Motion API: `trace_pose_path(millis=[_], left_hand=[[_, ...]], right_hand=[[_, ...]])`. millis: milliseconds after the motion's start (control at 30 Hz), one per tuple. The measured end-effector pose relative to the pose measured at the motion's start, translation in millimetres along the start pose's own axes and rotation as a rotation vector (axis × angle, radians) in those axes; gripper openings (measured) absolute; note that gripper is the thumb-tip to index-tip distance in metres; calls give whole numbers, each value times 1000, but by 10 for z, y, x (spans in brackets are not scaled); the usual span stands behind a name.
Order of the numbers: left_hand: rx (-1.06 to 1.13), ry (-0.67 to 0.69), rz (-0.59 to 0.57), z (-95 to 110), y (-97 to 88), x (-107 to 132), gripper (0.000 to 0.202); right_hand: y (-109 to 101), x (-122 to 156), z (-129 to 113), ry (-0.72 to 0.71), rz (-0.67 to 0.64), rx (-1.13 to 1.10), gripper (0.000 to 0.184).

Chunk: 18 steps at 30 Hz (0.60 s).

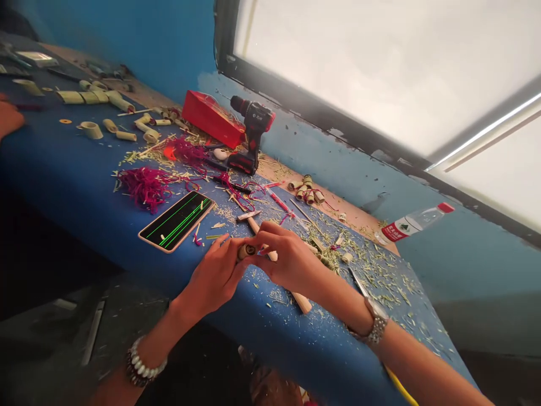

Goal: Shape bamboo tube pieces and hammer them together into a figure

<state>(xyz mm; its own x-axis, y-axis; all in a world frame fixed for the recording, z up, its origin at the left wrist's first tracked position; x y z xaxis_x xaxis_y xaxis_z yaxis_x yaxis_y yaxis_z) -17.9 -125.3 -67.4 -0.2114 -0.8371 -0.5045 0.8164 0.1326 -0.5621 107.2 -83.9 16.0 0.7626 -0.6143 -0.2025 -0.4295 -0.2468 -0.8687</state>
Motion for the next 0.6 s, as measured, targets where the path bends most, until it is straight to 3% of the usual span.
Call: trace_pose_path(millis=[200,467,600], left_hand=[[-31,21,-9,-4,9,6,26],[-31,6,-23,-39,-7,10,27],[38,-55,-8,-55,-52,8,26]], right_hand=[[-83,-114,-100,-11,-98,146,9],[-53,-166,-67,32,-123,92,8],[-153,-134,-64,55,-135,108,16]])
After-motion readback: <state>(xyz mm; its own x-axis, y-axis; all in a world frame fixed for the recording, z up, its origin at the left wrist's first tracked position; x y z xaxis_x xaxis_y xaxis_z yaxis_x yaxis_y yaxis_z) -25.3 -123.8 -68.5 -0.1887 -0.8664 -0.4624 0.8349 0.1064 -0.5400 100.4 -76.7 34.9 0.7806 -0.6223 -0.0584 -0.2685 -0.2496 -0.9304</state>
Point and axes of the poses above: each hand's wrist, its own x-axis away from the middle knuckle, its own y-axis out of the palm, z = x × y, the point moved 4 cm from there along -x, towards the middle knuckle, and after that the axes turned 6 degrees about x, right-handed, at the moved point
